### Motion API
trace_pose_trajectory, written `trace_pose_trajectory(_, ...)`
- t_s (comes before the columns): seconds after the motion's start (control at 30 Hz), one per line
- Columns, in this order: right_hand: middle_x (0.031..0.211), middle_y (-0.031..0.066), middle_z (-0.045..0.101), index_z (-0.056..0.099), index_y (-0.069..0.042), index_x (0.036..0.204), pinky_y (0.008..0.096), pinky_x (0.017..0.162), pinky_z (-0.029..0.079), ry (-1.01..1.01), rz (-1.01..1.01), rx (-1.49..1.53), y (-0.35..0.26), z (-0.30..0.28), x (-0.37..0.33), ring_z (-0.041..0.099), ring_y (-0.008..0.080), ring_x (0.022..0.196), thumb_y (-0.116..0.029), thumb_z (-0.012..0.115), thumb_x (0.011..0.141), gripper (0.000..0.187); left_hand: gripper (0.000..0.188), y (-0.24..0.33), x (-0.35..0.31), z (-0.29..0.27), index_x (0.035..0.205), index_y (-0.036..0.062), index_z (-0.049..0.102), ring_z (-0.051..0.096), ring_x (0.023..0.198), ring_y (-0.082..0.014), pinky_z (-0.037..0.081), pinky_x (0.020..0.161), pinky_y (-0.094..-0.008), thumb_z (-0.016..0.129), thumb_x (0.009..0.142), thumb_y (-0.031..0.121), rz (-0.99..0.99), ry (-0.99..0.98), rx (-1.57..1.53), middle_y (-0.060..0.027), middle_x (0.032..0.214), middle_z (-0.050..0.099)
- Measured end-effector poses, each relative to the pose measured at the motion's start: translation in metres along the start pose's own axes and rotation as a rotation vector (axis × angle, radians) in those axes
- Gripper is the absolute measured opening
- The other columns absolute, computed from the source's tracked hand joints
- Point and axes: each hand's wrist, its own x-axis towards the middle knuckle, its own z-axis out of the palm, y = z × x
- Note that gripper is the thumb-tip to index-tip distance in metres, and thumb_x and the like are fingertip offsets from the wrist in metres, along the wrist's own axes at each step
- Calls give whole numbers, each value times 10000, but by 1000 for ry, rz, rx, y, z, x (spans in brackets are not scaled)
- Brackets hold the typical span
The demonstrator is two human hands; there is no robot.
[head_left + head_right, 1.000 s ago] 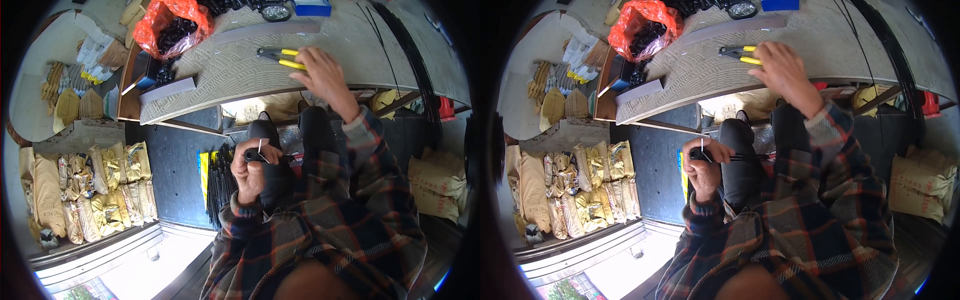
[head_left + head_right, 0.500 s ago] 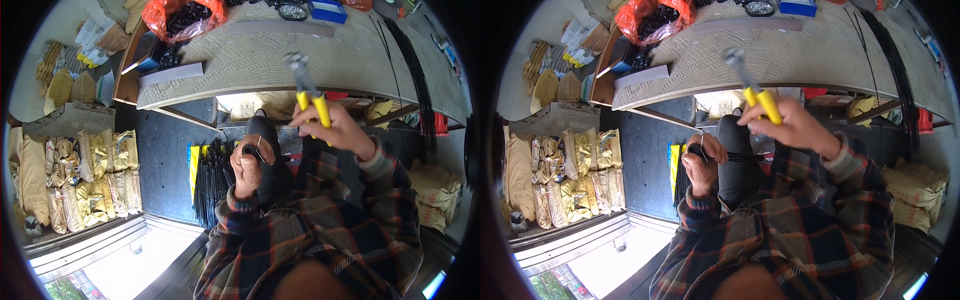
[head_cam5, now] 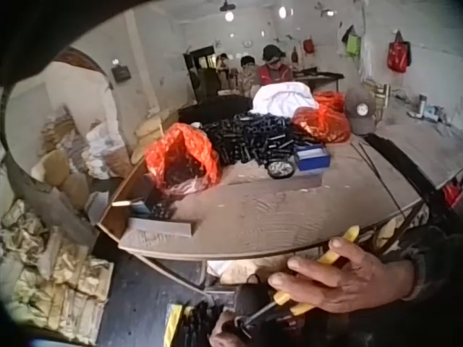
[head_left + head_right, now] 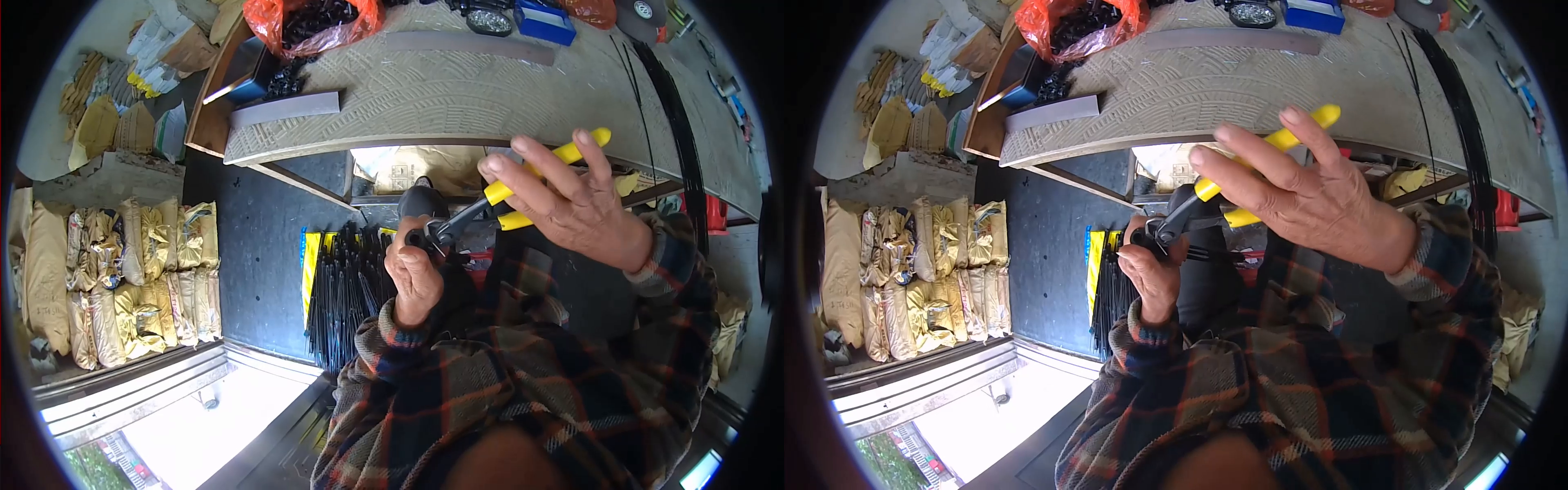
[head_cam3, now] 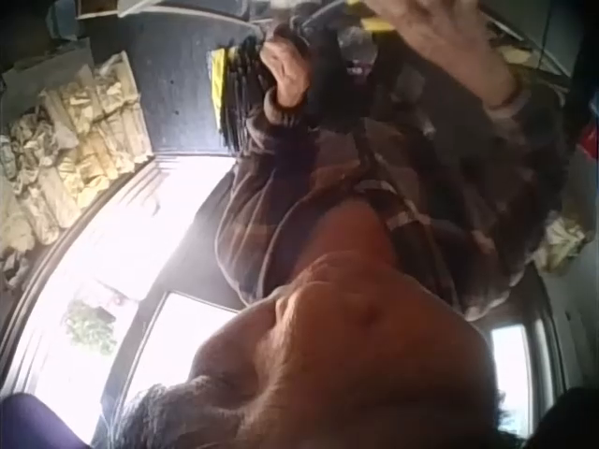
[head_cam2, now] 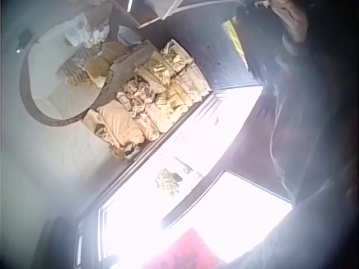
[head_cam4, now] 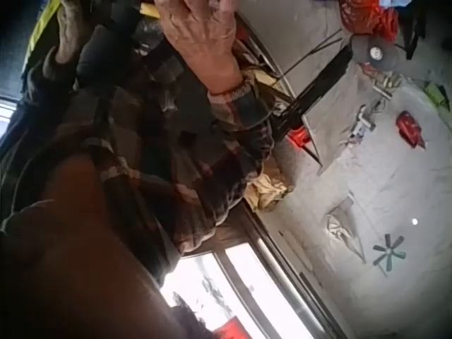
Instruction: Cutting bundles of black zip ties using pliers at a workbench.
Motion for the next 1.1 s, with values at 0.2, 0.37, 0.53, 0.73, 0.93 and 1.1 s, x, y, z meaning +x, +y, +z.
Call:
trace_pose_trajectory(0.2,1162,98,452,588,-24,987,409,818,423,-134,151,355,-29,-6,-19,506,240,968,-113,576,765,239,697,-7,-9,2,886,-6,554,482,508,-105,370,465,-242,244,887,618,35,57,32,-26,586,507)
trace_pose_trajectory(0.37,1075,88,518,569,-22,848,335,668,470,-414,61,908,13,-23,-25,565,231,839,-168,645,728,204,893,-3,-6,-7,1166,-26,528,479,546,-80,368,495,-189,274,782,738,-4,-241,-46,-13,713,513)
trace_pose_trajectory(0.53,955,102,580,496,-28,982,271,582,503,-1414,427,2294,30,1,-37,622,185,696,-338,668,787,404,710,-6,3,-24,1198,-42,471,569,895,-173,441,794,-289,662,735,461,305,-709,-261,-116,1004,580)
trace_pose_trajectory(0.73,985,99,526,547,-31,987,327,661,482,-419,87,1057,13,-29,-40,585,200,777,-222,695,730,353,553,-2,-5,-19,1124,12,481,601,921,-249,452,802,-306,742,701,256,214,-641,-160,-142,1033,583)
trace_pose_trajectory(0.93,1051,125,480,571,-27,1049,383,807,422,-312,195,567,-2,-21,-54,525,251,941,-113,558,780,282,627,-2,-15,6,1075,1,523,532,898,-140,411,812,-259,776,632,365,103,-445,-178,-86,1044,560)
trace_pose_trajectory(1.1,1101,133,526,540,-14,1060,404,802,460,-412,163,647,5,-25,-59,561,287,1008,-84,577,798,274,636,-2,-4,4,1113,3,523,553,960,-174,415,843,-277,774,617,311,191,-525,-198,-105,1089,571)
